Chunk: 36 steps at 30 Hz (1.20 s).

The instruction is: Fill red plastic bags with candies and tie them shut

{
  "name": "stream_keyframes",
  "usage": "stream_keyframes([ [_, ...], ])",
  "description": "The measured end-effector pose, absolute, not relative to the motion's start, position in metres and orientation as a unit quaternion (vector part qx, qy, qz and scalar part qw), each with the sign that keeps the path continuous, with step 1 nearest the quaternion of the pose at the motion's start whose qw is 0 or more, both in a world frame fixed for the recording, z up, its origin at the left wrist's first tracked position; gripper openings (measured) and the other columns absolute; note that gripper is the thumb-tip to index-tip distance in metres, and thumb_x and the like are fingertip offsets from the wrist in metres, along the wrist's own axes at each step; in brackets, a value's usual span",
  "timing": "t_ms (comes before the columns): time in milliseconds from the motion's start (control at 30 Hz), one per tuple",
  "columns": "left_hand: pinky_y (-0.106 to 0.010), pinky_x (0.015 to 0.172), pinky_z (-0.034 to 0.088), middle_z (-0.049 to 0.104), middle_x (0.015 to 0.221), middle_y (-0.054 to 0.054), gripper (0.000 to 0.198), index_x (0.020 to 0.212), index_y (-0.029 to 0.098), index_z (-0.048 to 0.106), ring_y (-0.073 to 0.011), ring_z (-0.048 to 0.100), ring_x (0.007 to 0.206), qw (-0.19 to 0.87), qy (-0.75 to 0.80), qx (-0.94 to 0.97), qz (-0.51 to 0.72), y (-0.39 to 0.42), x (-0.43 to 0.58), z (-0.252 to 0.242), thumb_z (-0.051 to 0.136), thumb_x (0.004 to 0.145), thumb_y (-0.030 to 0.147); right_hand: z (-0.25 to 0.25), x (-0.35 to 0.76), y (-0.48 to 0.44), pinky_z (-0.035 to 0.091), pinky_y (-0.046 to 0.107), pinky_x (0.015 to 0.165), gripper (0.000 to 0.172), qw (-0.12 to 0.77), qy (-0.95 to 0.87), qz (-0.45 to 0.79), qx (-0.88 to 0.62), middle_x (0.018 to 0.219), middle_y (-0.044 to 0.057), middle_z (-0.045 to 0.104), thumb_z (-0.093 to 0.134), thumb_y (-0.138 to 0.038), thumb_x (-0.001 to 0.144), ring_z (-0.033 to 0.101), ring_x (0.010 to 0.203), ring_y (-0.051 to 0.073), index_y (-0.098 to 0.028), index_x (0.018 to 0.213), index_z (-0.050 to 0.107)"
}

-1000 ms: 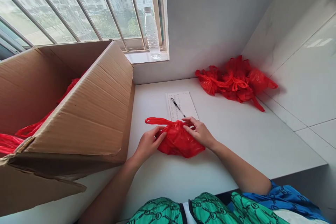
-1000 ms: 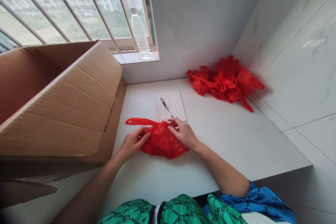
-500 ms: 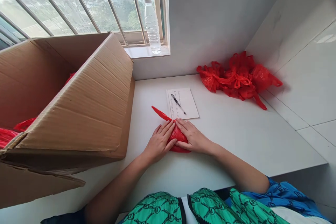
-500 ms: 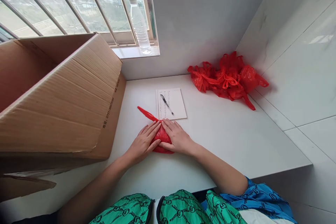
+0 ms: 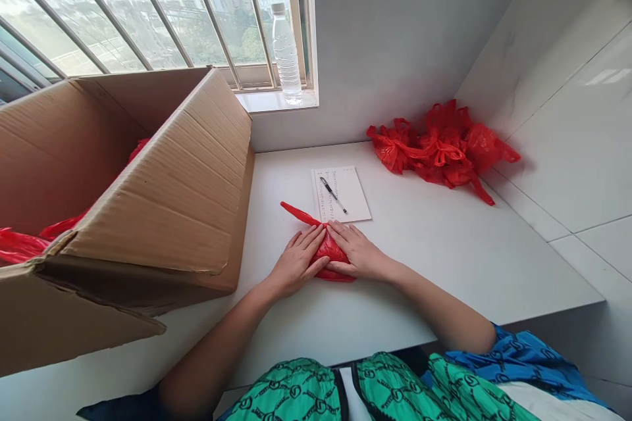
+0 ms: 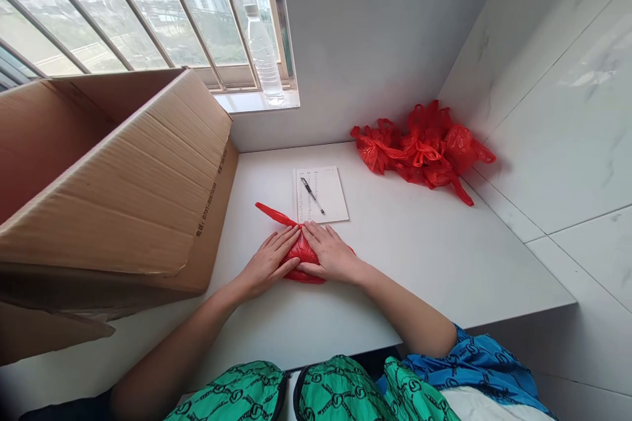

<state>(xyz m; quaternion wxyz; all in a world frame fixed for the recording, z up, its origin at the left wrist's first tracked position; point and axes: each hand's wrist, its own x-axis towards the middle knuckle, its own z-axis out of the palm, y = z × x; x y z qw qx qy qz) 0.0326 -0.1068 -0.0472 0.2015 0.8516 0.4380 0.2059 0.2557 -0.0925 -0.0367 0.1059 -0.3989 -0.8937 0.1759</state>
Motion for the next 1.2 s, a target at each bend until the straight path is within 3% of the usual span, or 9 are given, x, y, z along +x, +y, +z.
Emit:
stream_keyframes([
  [167,-0.035,0.098,0.050,0.061,0.130,-0.008,0.037,0.123,0.022,0.062,-0.0222,0.056,0.122,0.274,0.501,0.721,0.394,-0.100,0.018,-0.035,0.042,0.099,0.043,-0.026,0.266,-0.090,0.032,0.047,0.114,0.076,0.194,-0.858,0.181,-0.441,0.154,0.014,0.040,0.045,-0.064,0.093,0.037,0.140,0.029,-0.017,0.152,0.034],
  [267,-0.034,0.087,0.052,0.067,0.116,-0.008,0.039,0.121,0.021,0.062,-0.0233,0.063,0.107,0.313,0.562,0.666,0.378,-0.099,0.015,-0.029,0.049,0.095,0.048,-0.022,0.270,-0.088,0.042,0.048,0.102,0.060,0.236,-0.817,0.158,-0.502,0.126,0.013,0.065,0.048,-0.056,0.095,0.055,0.119,0.030,-0.017,0.139,0.052],
  [333,-0.034,0.083,0.051,0.069,0.106,-0.007,0.046,0.125,0.021,0.059,-0.0233,0.065,0.096,0.359,0.564,0.666,0.331,-0.100,0.017,-0.027,0.057,0.089,0.050,-0.021,0.271,-0.088,0.044,0.049,0.097,0.050,0.227,-0.807,0.174,-0.516,0.111,0.012,0.070,0.056,-0.050,0.092,0.060,0.108,0.030,-0.017,0.130,0.060],
  [467,-0.028,0.070,0.049,0.064,0.092,-0.003,0.056,0.133,0.023,0.052,-0.0190,0.062,0.082,0.494,0.507,0.616,0.346,-0.106,0.025,-0.019,0.064,0.085,0.049,-0.017,0.273,-0.089,0.049,0.043,0.095,0.037,0.276,-0.761,0.367,-0.460,0.120,0.008,0.068,0.059,-0.034,0.090,0.062,0.109,0.026,-0.024,0.125,0.064],
  [567,-0.025,0.068,0.048,0.060,0.092,-0.002,0.056,0.136,0.026,0.047,-0.0157,0.060,0.080,0.593,0.444,0.536,0.405,-0.113,0.027,-0.008,0.064,0.087,0.047,-0.008,0.276,-0.090,0.052,0.038,0.093,0.033,0.332,-0.660,0.550,-0.389,0.121,0.006,0.069,0.059,-0.036,0.090,0.064,0.109,0.023,-0.024,0.121,0.066],
  [667,-0.026,0.070,0.048,0.058,0.093,-0.002,0.057,0.137,0.026,0.045,-0.0155,0.060,0.081,0.606,0.432,0.512,0.429,-0.124,0.024,0.007,0.065,0.087,0.045,0.002,0.279,-0.094,0.055,0.036,0.087,0.034,0.356,-0.580,0.641,-0.355,0.111,0.006,0.072,0.063,-0.041,0.088,0.068,0.101,0.023,-0.023,0.117,0.067],
  [1000,-0.030,0.073,0.052,0.065,0.098,-0.004,0.051,0.144,0.028,0.036,-0.0175,0.062,0.085,0.399,0.506,0.695,0.319,-0.170,0.010,0.056,0.050,0.096,0.039,0.022,0.280,-0.112,0.058,0.035,0.078,0.036,0.342,-0.566,0.670,-0.337,0.107,0.006,0.072,0.064,-0.047,0.087,0.069,0.092,0.024,-0.025,0.115,0.068],
  [1133,-0.030,0.075,0.053,0.067,0.104,-0.004,0.034,0.129,0.029,0.054,-0.0170,0.064,0.086,0.155,0.522,0.775,0.320,-0.194,0.025,0.080,0.054,0.095,0.033,0.028,0.281,-0.121,0.055,0.036,0.083,0.028,0.363,-0.665,0.571,-0.316,0.102,0.006,0.066,0.060,-0.042,0.089,0.064,0.092,0.022,-0.025,0.108,0.073],
  [1200,-0.031,0.078,0.052,0.067,0.105,-0.006,0.025,0.118,0.026,0.061,-0.0182,0.063,0.090,0.037,0.478,0.808,0.341,-0.201,0.038,0.087,0.056,0.094,0.033,0.027,0.283,-0.128,0.057,0.034,0.074,0.026,0.365,-0.692,0.545,-0.301,0.094,0.006,0.061,0.059,-0.039,0.090,0.062,0.086,0.021,-0.026,0.106,0.075],
])
